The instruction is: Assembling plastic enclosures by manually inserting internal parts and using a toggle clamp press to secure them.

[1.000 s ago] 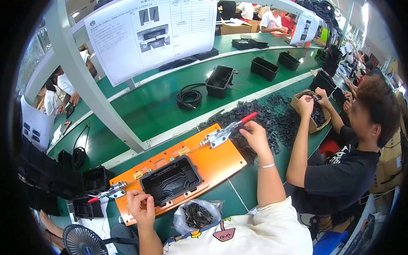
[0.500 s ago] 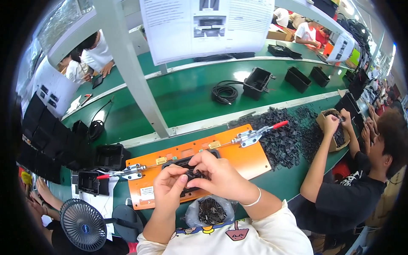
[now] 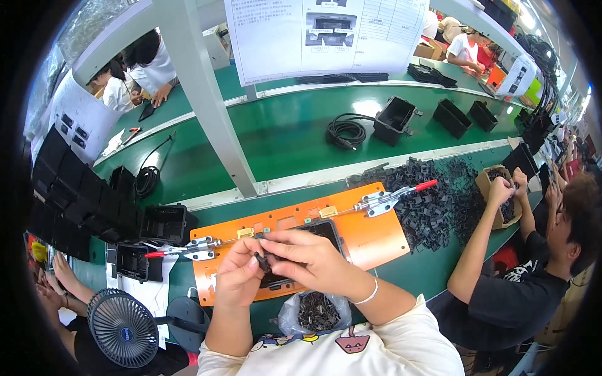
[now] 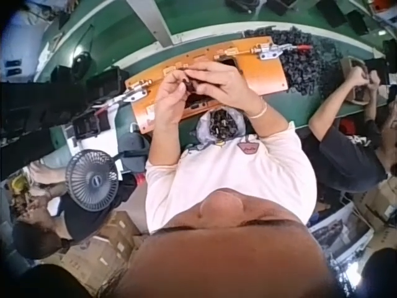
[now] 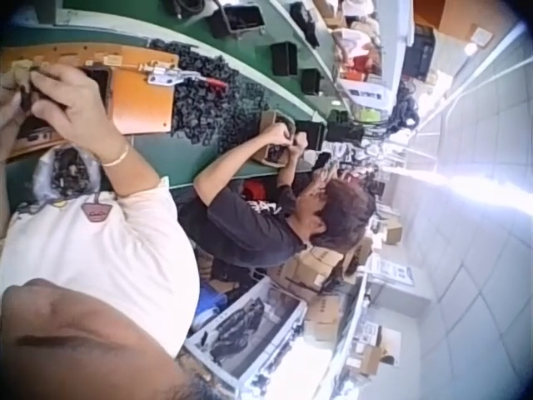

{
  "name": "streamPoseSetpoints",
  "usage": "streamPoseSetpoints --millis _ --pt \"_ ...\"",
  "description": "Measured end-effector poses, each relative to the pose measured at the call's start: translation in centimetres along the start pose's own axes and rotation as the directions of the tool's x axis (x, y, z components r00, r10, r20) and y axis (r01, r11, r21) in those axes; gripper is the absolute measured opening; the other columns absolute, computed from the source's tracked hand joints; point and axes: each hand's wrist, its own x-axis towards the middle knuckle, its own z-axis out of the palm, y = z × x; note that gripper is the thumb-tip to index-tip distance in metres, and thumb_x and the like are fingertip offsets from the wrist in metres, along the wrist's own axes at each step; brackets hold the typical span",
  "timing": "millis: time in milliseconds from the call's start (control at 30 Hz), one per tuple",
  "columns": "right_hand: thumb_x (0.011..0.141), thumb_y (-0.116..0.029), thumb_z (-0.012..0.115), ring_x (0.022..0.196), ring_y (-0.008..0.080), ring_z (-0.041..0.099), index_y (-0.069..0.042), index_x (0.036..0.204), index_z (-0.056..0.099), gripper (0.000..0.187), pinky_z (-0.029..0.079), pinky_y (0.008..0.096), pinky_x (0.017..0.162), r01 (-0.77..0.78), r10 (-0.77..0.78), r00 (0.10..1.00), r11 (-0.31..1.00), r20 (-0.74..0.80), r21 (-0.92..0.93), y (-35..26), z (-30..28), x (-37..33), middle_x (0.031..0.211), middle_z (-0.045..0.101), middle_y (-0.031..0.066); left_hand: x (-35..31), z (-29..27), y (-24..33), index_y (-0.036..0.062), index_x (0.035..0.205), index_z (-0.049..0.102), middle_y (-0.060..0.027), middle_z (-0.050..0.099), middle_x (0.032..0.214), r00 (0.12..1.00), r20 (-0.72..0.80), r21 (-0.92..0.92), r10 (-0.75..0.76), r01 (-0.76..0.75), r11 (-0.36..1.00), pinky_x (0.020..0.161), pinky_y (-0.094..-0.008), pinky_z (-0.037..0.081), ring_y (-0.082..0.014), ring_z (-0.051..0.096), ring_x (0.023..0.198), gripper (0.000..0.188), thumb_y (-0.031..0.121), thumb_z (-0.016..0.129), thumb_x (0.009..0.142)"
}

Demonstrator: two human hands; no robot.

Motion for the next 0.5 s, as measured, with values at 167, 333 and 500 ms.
streamPoseSetpoints --millis 167,333,500 --pt "0.077 0.002 0.072 0.086 0.0168 0.066 0.001 0.105 0.068 0.029 0.053 0.0271 0.074 -0.127 0.106 0.987 0.974 0.118 0.187 0.5 -1.1 -0.3 0.102 0.066 0.0125 -0.2 0.0 0.2 0.0035 0.1 0.048 -0.0074 0.057 0.101 0.991 0.134 0.219 0.009 -0.038 0.975 0.084 -0.0295 0.046 -0.0155 0.058 0.094 0.009 0.006 0.053 0.093" --pt "0.071 0.005 0.076 0.08 0.0123 0.064 0.003 0.09 0.065 0.022 0.053 0.0222 0.067 -0.43 0.428 0.898 0.803 0.103 0.412 1.0 -2.2 -0.8 0.088 0.064 0.0059 -0.2 0.4 -0.5 0.0026 0.1 0.048 -0.0075 0.053 0.107 0.98 0.197 0.503 0.0 -0.101 0.858 0.09 -0.0305 0.044 -0.0133 0.052 0.104 0.009 0.0 0.05 0.092" --pt "0.068 0.005 0.076 0.072 0.0144 0.061 0.0 0.087 0.07 0.02 0.05 0.0281 0.064 -0.342 0.321 0.93 0.935 -0.178 -0.098 4.8 -6.7 2.5 0.082 0.063 0.0065 0.6 1.6 -1.2 0.0002 0.098 0.047 -0.0301 0.047 0.131 0.948 0.285 0.933 0.141 -0.308 0.187 0.106 -0.0512 0.031 -0.0472 0.041 0.126 0.016 -0.002 0.054 0.083"
